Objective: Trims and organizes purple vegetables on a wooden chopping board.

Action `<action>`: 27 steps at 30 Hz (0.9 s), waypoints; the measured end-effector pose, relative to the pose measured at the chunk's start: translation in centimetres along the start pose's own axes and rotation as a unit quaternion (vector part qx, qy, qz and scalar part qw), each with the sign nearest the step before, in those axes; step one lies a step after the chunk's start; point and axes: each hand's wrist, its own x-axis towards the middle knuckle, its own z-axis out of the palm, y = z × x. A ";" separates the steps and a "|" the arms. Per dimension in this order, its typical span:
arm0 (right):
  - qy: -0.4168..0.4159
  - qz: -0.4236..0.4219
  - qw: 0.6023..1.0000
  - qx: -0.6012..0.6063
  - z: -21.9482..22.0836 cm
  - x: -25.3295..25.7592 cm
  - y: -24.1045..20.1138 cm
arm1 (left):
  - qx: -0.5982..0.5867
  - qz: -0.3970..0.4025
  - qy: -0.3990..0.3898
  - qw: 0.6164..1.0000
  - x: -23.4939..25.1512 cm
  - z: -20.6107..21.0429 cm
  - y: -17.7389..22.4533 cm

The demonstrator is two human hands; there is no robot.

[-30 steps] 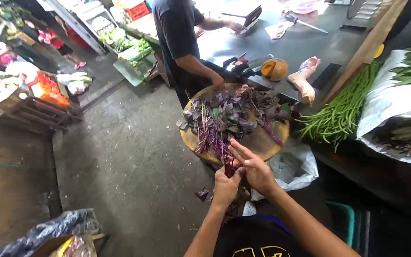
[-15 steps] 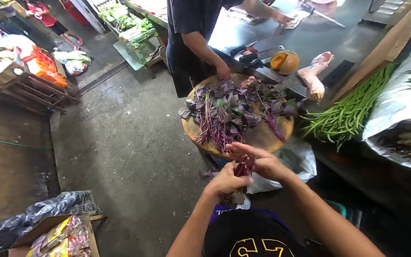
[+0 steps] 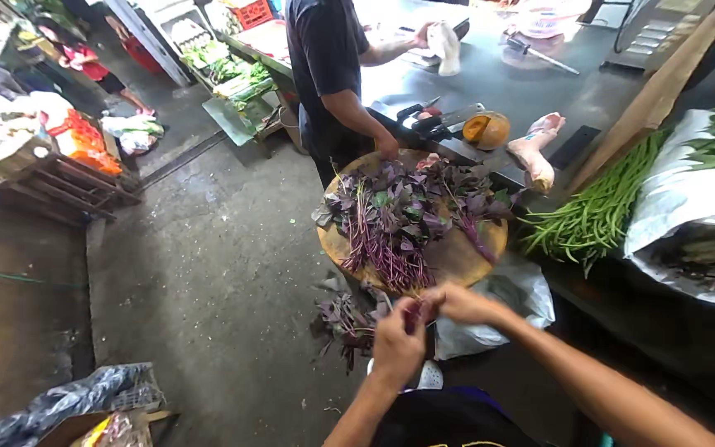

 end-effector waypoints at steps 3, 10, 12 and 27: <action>-0.108 -0.181 0.976 -0.046 6.7 -1.6 -3.1 | -0.201 -0.280 -0.031 0.938 5.1 -3.2 -2.0; -0.212 -0.170 0.954 -0.123 4.6 -1.1 -5.2 | -0.371 -0.340 -0.029 0.864 3.7 -2.8 -3.6; -0.181 -0.224 0.957 -0.038 5.4 -2.4 -6.7 | -0.372 -0.341 -0.065 0.861 3.4 -2.4 -3.9; -0.037 -0.032 0.997 0.064 0.6 2.8 -4.6 | -0.053 -0.132 -0.431 0.891 0.8 -1.5 -1.1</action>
